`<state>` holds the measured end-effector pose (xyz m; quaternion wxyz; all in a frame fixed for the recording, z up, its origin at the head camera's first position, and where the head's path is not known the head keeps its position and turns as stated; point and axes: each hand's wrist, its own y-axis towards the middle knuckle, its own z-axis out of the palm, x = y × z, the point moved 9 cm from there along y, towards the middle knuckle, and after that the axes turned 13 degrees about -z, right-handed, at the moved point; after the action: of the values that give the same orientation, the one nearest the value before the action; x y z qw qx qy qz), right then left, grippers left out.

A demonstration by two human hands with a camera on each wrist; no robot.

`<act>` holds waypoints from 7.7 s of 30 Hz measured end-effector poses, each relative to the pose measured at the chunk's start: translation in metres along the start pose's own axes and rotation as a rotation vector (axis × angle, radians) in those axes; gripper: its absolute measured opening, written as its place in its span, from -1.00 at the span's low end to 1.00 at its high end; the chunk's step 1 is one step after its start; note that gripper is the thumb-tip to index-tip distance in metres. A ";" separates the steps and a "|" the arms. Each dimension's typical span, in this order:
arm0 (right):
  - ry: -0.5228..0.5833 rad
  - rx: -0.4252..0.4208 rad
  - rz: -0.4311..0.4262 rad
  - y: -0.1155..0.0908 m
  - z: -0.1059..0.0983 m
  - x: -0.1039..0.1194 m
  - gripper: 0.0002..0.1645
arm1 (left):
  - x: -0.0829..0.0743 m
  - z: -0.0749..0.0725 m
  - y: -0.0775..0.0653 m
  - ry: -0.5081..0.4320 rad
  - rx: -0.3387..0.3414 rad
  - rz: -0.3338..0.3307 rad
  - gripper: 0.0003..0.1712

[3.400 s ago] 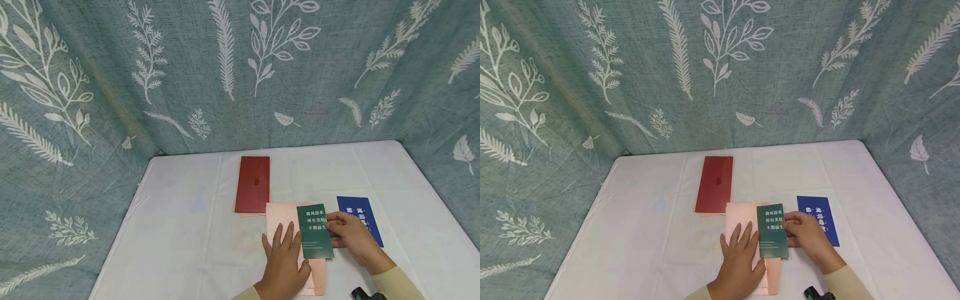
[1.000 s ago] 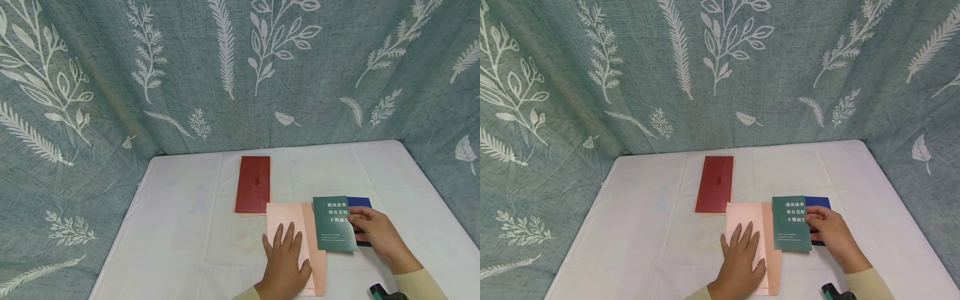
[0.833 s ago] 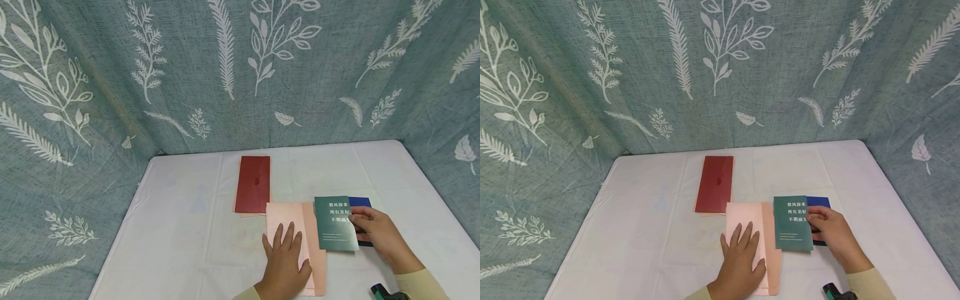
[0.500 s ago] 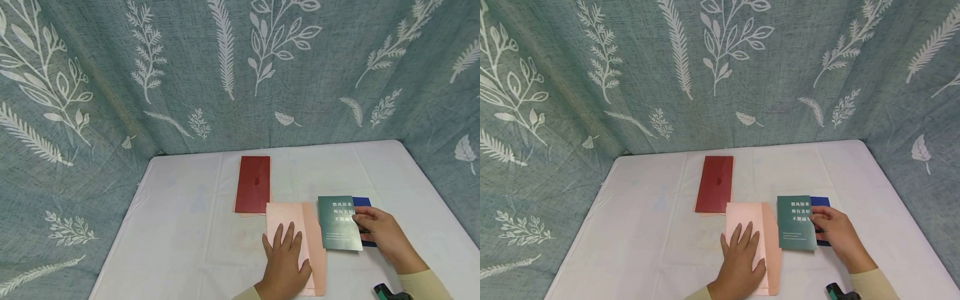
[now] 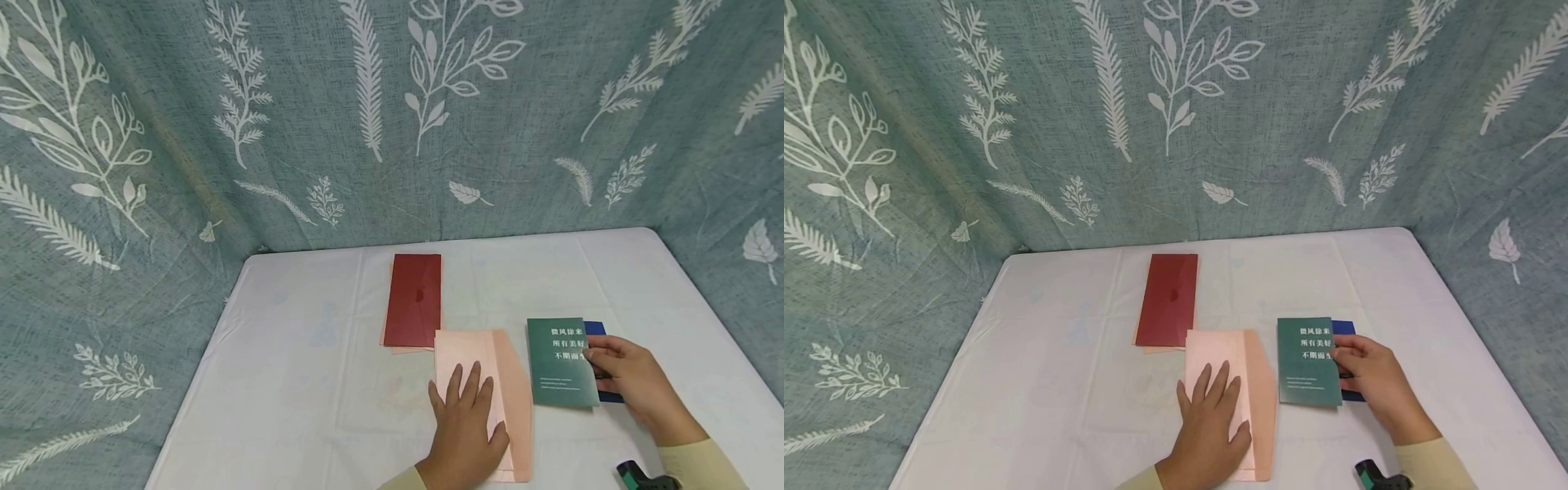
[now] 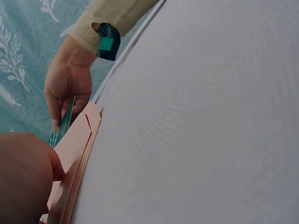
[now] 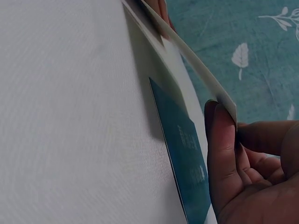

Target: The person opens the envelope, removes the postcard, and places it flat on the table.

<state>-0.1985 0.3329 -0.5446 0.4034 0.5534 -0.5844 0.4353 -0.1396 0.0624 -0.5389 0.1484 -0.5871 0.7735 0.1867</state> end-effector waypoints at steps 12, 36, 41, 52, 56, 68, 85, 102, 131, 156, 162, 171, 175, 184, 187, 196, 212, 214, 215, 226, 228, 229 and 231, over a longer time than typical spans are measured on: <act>-0.014 -0.005 0.010 -0.002 -0.009 -0.001 -0.37 | 0.001 0.001 0.001 -0.026 0.022 -0.010 -0.30; -0.031 -0.049 0.037 -0.002 -0.030 -0.012 -0.34 | 0.000 -0.001 -0.001 -0.015 -0.026 0.011 -0.30; -0.046 -0.049 0.054 -0.003 -0.032 -0.014 -0.32 | 0.000 -0.001 -0.001 -0.010 -0.018 0.005 -0.30; -0.059 -0.053 0.057 -0.002 -0.035 -0.020 -0.32 | 0.000 -0.002 -0.001 -0.011 -0.006 0.005 -0.31; -0.063 -0.058 0.055 -0.003 -0.035 -0.021 -0.34 | 0.000 -0.003 -0.001 -0.009 -0.004 0.003 -0.30; -0.027 -0.071 0.076 -0.004 -0.044 -0.025 -0.30 | 0.001 0.000 0.000 -0.011 0.024 -0.007 -0.30; -0.041 -0.116 0.116 -0.006 -0.061 -0.032 -0.33 | 0.000 0.000 0.001 -0.010 -0.003 -0.001 -0.30; -0.070 -0.156 0.025 -0.009 -0.057 -0.017 -0.34 | 0.001 -0.001 0.000 -0.006 -0.004 -0.007 -0.29; -0.356 0.106 -0.578 -0.027 0.048 0.057 -0.38 | 0.002 0.001 0.000 -0.007 0.020 -0.007 -0.29; -0.684 0.407 -0.652 -0.045 0.111 0.040 -0.18 | 0.004 0.005 0.000 -0.005 0.070 -0.008 -0.28; -0.744 0.411 -0.662 -0.046 0.114 0.037 -0.18 | 0.003 0.004 0.000 0.007 0.060 -0.008 -0.28; -0.693 0.428 -0.639 -0.047 0.114 0.036 -0.13 | 0.002 0.005 0.002 -0.009 0.092 -0.031 -0.27; -0.673 0.438 -0.627 -0.047 0.113 0.037 -0.12 | 0.004 0.005 0.003 -0.024 0.110 -0.050 -0.26; -0.633 0.447 -0.624 -0.047 0.112 0.035 -0.11 | 0.010 -0.003 0.005 -0.182 0.137 -0.114 -0.29; -0.633 0.446 -0.629 -0.047 0.111 0.035 -0.11 | 0.012 -0.008 0.007 -0.260 0.134 -0.129 -0.31; -0.628 0.433 -0.655 -0.049 0.113 0.034 -0.12 | 0.020 -0.022 0.011 -0.447 0.093 -0.139 -0.39; -0.565 0.459 -0.589 -0.048 0.114 0.028 -0.08 | 0.042 -0.052 0.024 -0.753 0.065 -0.124 -0.47; -0.567 0.463 -0.584 -0.047 0.114 0.028 -0.08 | 0.047 -0.055 0.025 -0.790 0.071 -0.132 -0.46; -0.567 0.464 -0.582 -0.047 0.114 0.027 -0.07 | 0.049 -0.056 0.026 -0.808 0.073 -0.132 -0.45; -0.561 0.472 -0.579 -0.047 0.113 0.028 -0.07 | 0.078 -0.065 0.040 -1.145 0.247 -0.200 -0.19; -0.557 0.473 -0.577 -0.047 0.113 0.029 -0.07 | 0.082 -0.065 0.042 -1.231 0.275 -0.216 -0.10; -0.553 0.473 -0.577 -0.047 0.113 0.029 -0.07 | 0.085 -0.065 0.042 -1.268 0.284 -0.222 -0.05; -0.549 0.473 -0.578 -0.047 0.113 0.029 -0.07 | 0.089 -0.066 0.043 -1.337 0.298 -0.235 0.02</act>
<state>-0.1518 0.2161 -0.5471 0.2011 0.8653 -0.3758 0.2638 -0.2051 -0.0336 -0.5155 0.6912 -0.3994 0.4650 0.3828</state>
